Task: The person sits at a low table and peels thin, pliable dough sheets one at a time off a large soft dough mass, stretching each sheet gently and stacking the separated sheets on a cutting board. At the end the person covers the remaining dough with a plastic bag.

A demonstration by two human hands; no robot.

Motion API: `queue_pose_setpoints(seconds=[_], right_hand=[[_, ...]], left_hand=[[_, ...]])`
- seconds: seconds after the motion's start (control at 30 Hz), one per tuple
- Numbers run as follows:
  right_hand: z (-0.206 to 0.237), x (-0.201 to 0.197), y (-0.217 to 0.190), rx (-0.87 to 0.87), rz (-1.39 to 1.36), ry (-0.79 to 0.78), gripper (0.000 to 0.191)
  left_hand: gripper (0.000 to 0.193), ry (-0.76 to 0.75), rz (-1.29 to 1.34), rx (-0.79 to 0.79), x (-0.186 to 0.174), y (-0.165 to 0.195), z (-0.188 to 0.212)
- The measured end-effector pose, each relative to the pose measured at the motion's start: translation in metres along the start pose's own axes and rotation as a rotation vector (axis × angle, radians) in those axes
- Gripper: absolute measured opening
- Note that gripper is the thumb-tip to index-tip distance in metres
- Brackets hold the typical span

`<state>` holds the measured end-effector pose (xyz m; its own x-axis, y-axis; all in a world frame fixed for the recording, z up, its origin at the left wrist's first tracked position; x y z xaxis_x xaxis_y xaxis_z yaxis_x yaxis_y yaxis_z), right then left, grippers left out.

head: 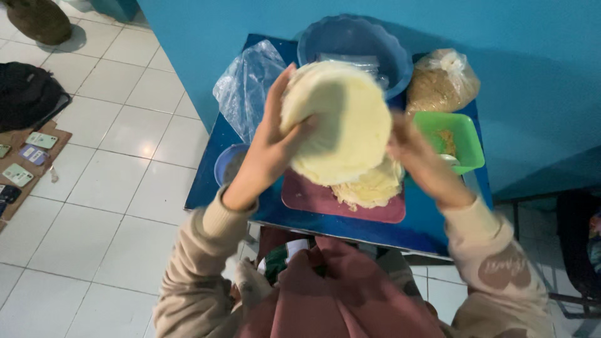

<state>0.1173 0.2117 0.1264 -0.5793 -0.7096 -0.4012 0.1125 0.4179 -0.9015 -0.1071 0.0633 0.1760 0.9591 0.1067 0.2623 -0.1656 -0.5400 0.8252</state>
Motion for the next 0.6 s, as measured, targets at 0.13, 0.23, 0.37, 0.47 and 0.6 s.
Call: queue_pose_setpoints(seconds=[0.13,0.23,0.37,0.47,0.6], right_hand=[[-0.023,-0.008,-0.009,-0.042,-0.646,-0.146,0.103],[-0.03,-0.006,0.005,-0.011,-0.764,-0.095,0.102],[-0.021,0.004,0.027,0.152,-0.656,-0.139,0.079],[-0.013,0.004,0.042,0.303,-0.62,0.024,0.063],[-0.007,0.008,0.047,0.402,-0.845,0.145,0.058]], left_hand=[[0.08,-0.096,0.073,-0.181,0.018,-0.02,-0.038],[0.083,-0.164,0.023,-0.249,0.021,-0.037,-0.061],[0.084,-0.205,-0.327,-0.35,0.008,-0.068,-0.072],[0.067,-0.346,-0.154,-0.55,-0.012,-0.085,-0.075],[0.045,-0.846,-0.96,-0.147,-0.029,-0.083,-0.05]])
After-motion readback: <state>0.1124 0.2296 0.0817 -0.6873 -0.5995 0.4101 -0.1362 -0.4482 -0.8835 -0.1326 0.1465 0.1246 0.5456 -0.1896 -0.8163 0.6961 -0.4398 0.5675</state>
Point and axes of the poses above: each hand's wrist, its own z-axis away from the middle knuckle, its own x-axis out of the palm, y = z × x, the point moved 6 cm from there along -z, towards the middle knuckle, and after that the axes turned 10 degrees about z, right-handed, at the moved point
